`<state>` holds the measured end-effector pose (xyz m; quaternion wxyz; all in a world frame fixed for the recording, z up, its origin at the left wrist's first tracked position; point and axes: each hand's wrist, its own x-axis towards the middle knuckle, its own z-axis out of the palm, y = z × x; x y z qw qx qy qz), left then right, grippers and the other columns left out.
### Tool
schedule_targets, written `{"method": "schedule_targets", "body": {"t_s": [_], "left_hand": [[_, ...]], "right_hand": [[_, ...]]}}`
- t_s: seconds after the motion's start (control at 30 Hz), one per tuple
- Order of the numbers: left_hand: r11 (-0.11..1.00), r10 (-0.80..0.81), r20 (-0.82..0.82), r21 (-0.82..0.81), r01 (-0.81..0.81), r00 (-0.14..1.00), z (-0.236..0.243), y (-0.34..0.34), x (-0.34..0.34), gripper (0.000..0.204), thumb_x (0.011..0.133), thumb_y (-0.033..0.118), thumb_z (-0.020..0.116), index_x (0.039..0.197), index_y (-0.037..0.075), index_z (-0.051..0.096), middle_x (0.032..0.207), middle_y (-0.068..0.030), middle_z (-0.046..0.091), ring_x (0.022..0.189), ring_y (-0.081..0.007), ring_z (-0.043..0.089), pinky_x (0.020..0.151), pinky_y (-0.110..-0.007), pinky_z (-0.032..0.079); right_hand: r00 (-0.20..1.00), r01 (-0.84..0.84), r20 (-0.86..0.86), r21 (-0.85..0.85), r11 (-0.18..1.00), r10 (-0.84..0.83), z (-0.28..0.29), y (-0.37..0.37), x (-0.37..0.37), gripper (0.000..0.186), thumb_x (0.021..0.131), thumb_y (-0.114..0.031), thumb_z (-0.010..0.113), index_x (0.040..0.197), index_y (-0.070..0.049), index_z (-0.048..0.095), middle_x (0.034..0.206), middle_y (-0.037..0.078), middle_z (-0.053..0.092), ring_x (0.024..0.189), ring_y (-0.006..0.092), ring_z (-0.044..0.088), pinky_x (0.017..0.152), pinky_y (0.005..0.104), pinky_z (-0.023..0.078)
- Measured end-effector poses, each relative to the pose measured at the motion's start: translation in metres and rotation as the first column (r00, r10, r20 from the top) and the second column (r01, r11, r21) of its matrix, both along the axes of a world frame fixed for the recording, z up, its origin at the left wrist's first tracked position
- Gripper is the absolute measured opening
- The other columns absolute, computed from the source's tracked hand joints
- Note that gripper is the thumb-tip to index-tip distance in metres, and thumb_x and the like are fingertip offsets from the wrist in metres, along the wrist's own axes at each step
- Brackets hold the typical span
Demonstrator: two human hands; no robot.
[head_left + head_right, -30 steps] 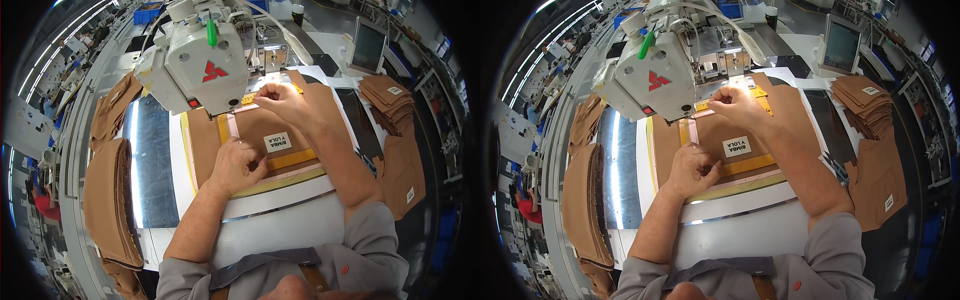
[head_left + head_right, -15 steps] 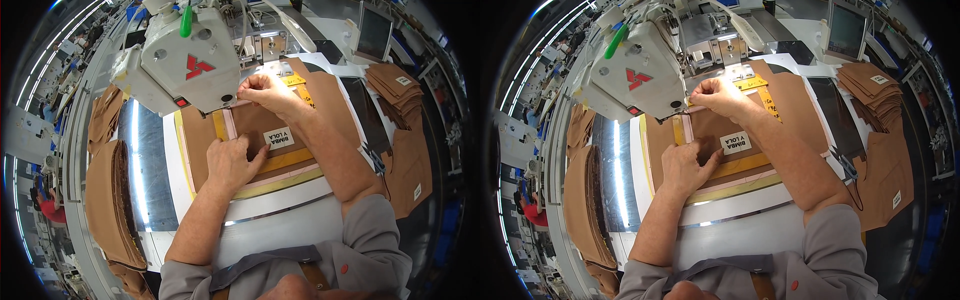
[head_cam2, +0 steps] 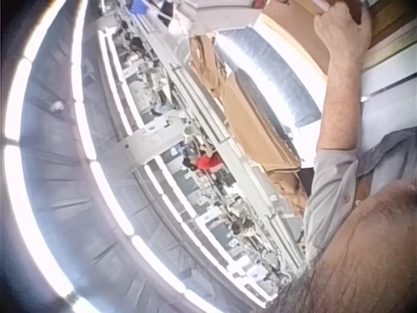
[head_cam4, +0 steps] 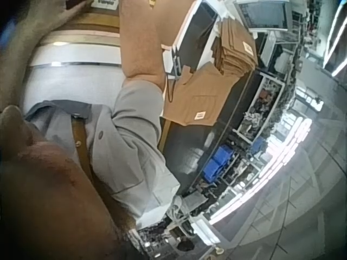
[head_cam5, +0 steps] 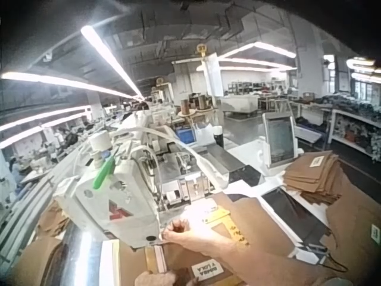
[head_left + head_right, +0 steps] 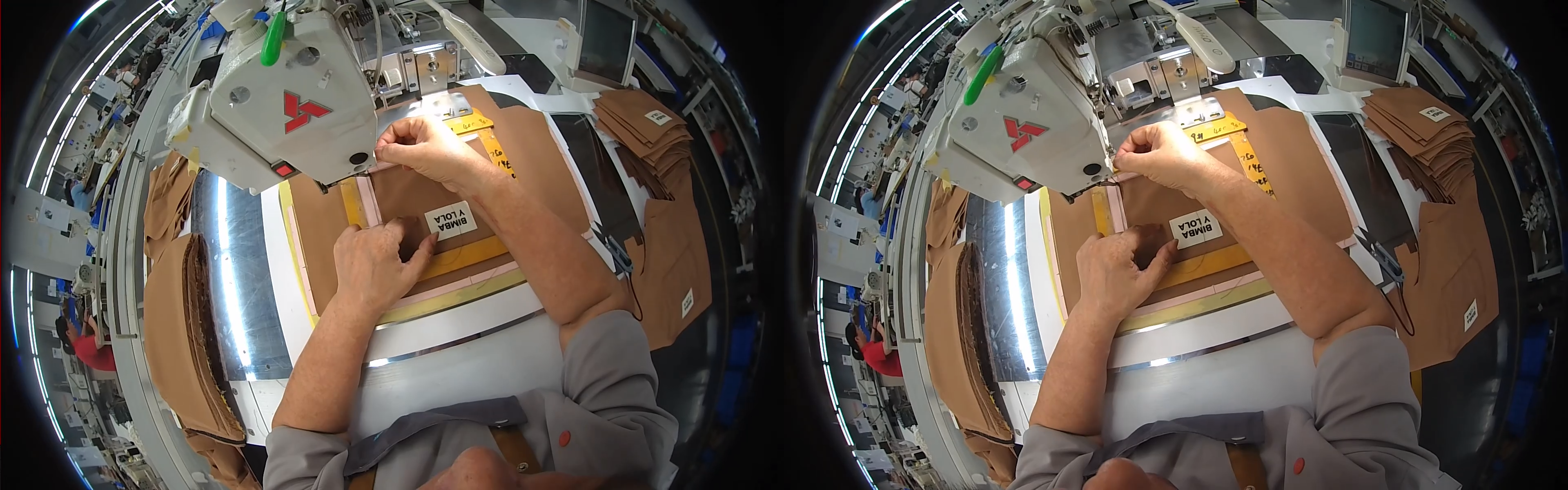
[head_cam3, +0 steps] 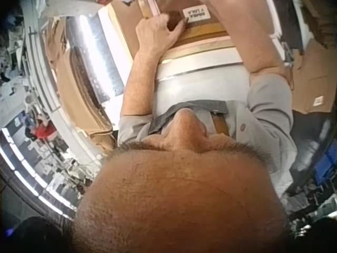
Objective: Operating an industrial programmable sewing machine to stitch components onto leather panels.
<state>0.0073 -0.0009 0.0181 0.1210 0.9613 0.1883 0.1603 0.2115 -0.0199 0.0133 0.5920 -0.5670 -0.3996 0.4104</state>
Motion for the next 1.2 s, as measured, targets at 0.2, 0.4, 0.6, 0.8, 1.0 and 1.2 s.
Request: {"method": "schedule_targets", "body": {"t_s": [0.2,0.4,0.6,0.8,1.0,1.2], "left_hand": [[1.000,0.001,-0.017,-0.022,-0.001,1.000,-0.001,0.000,0.000,0.023,0.088,0.037,0.076,0.095,0.015,0.077,0.074,-0.0017,0.074,0.061,-0.0213,0.067,0.066,-0.036,0.045],[1.000,-0.005,0.107,0.028,0.002,0.994,0.001,0.002,-0.002,0.019,0.084,0.031,0.079,0.092,0.014,0.076,0.059,-0.0010,0.062,0.051,-0.0216,0.056,0.062,-0.035,0.044],[0.923,0.321,0.449,-0.347,-0.168,0.834,0.003,0.009,0.002,0.010,0.083,0.015,0.076,0.086,0.006,0.072,0.056,-0.0015,0.060,0.048,-0.0142,0.057,0.054,-0.028,0.045],[0.877,0.421,0.438,-0.420,-0.233,0.794,-0.012,0.033,0.003,0.021,0.087,0.013,0.075,0.107,0.008,0.079,0.068,-0.0038,0.067,0.055,-0.0102,0.058,0.058,-0.026,0.046],[0.875,0.430,0.420,-0.412,-0.254,0.799,-0.019,0.041,0.005,0.021,0.088,0.014,0.077,0.108,0.008,0.080,0.073,-0.0035,0.070,0.057,-0.0093,0.055,0.059,-0.026,0.046],[0.890,0.409,0.465,-0.393,-0.231,0.785,-0.026,0.043,0.010,0.020,0.089,0.009,0.076,0.108,0.004,0.079,0.085,-0.0046,0.074,0.067,-0.0078,0.060,0.064,-0.024,0.049]], "right_hand": [[0.999,0.003,0.040,-0.017,1.000,-0.003,0.001,0.001,-0.002,0.011,0.092,-0.014,0.072,0.094,-0.003,0.070,0.089,-0.001,0.068,0.086,0.0051,0.063,0.083,0.0213,0.050],[0.995,-0.006,0.098,-0.010,1.000,0.007,0.003,0.000,-0.006,0.009,0.091,-0.012,0.070,0.093,-0.002,0.071,0.087,-0.001,0.067,0.084,0.0050,0.061,0.082,0.0223,0.050],[0.957,0.038,0.288,-0.022,0.999,-0.031,0.004,-0.001,-0.007,0.014,0.092,-0.012,0.070,0.096,0.001,0.071,0.086,0.001,0.069,0.080,0.0058,0.062,0.076,0.0233,0.051],[0.880,0.082,0.465,0.061,0.995,-0.101,0.003,-0.002,-0.011,0.016,0.091,-0.011,0.072,0.098,0.004,0.073,0.082,0.004,0.071,0.076,0.0066,0.063,0.071,0.0248,0.051],[0.742,0.098,0.652,0.127,0.987,-0.158,0.011,-0.008,-0.015,0.022,0.088,-0.013,0.073,0.104,0.002,0.074,0.087,0.013,0.075,0.077,0.0190,0.070,0.074,0.0323,0.055],[0.779,0.106,0.600,0.157,0.982,-0.180,0.001,-0.007,-0.010,0.022,0.090,-0.015,0.071,0.107,-0.001,0.076,0.094,0.016,0.076,0.085,0.0242,0.073,0.080,0.0338,0.056]]}}
